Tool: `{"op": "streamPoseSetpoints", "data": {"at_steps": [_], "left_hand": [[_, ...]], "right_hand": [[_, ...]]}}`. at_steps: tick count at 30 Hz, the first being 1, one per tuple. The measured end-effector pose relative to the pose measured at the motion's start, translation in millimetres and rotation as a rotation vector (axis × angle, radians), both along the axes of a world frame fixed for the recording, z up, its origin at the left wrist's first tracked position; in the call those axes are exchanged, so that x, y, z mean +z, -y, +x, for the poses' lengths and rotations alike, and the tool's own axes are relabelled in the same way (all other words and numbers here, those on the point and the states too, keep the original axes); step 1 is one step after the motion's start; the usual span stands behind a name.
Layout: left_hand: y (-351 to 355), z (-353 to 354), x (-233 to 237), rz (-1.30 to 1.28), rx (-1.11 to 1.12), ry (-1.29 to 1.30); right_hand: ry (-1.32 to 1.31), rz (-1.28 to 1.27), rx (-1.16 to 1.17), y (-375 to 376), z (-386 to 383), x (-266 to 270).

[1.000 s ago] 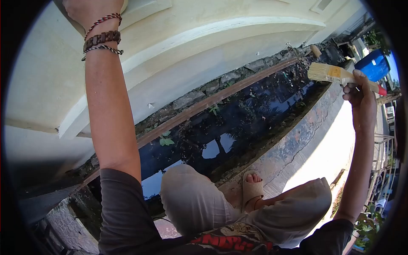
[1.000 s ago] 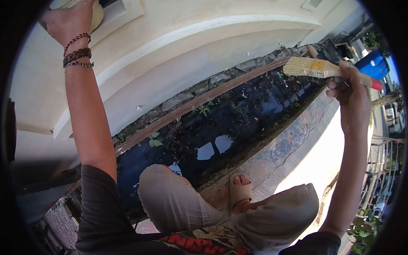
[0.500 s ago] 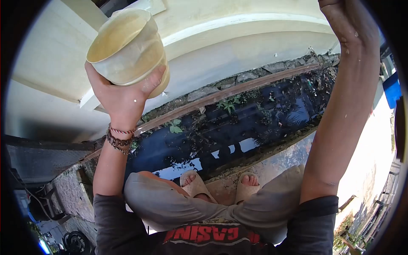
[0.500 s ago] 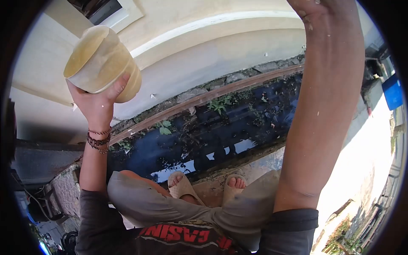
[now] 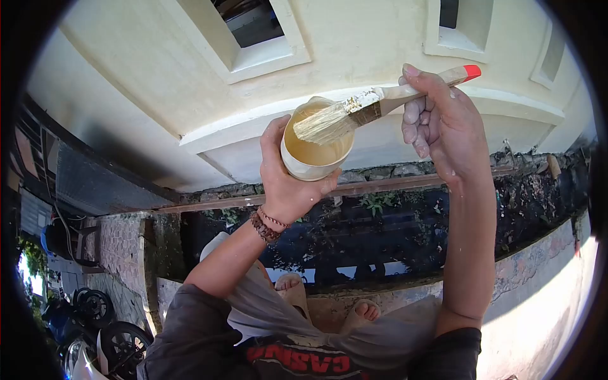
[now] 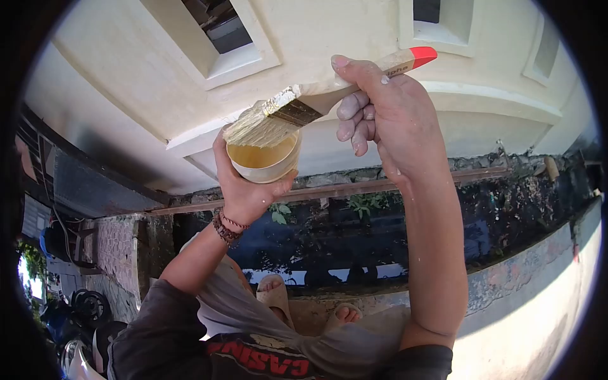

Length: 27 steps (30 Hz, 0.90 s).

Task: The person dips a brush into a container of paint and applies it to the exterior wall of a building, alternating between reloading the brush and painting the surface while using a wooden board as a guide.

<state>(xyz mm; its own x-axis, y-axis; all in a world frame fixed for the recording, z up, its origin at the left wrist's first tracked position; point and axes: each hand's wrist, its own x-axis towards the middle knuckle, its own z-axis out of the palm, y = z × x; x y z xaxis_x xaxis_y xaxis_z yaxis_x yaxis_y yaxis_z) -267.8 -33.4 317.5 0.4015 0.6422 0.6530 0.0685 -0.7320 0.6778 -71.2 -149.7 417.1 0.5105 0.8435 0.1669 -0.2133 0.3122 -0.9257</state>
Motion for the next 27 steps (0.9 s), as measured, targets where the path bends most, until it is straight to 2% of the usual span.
{"op": "streamPoseSetpoints", "data": {"at_steps": [5,7,8,10,13,15,17,21,23,27], "left_hand": [[1,13,-26,0.05,-0.043,0.068],[1,12,-36,0.052,-0.058,0.099],[0,10,-40,0.055,-0.045,0.084],[-1,5,-43,0.128,0.019,0.04],[-6,3,-47,0.232,-0.01,-0.01],[-10,2,-50,0.24,0.009,0.008],[-17,3,-52,0.291,-0.013,0.059],[-27,2,-52,0.343,-0.019,0.081],[-30,3,-49,0.363,-0.021,0.082],[-38,5,-54,0.381,-0.015,0.164]], "right_hand": [[0.204,-0.086,-0.071,5,-5,-3],[0.458,-0.172,-0.135,6,-18,4],[0.459,-0.186,-0.126,3,-23,0],[0.794,-0.102,-0.043,-5,-32,-10],[0.839,-0.07,0.046,-16,-42,-22],[0.806,-0.137,0.104,-20,-43,-21],[0.941,-0.069,0.008,-23,-44,-22],[0.934,-0.062,0.058,-28,-52,-20],[0.983,-0.06,-0.054,-33,-56,-22],[0.933,-0.086,-0.079,-44,-65,-22]]}}
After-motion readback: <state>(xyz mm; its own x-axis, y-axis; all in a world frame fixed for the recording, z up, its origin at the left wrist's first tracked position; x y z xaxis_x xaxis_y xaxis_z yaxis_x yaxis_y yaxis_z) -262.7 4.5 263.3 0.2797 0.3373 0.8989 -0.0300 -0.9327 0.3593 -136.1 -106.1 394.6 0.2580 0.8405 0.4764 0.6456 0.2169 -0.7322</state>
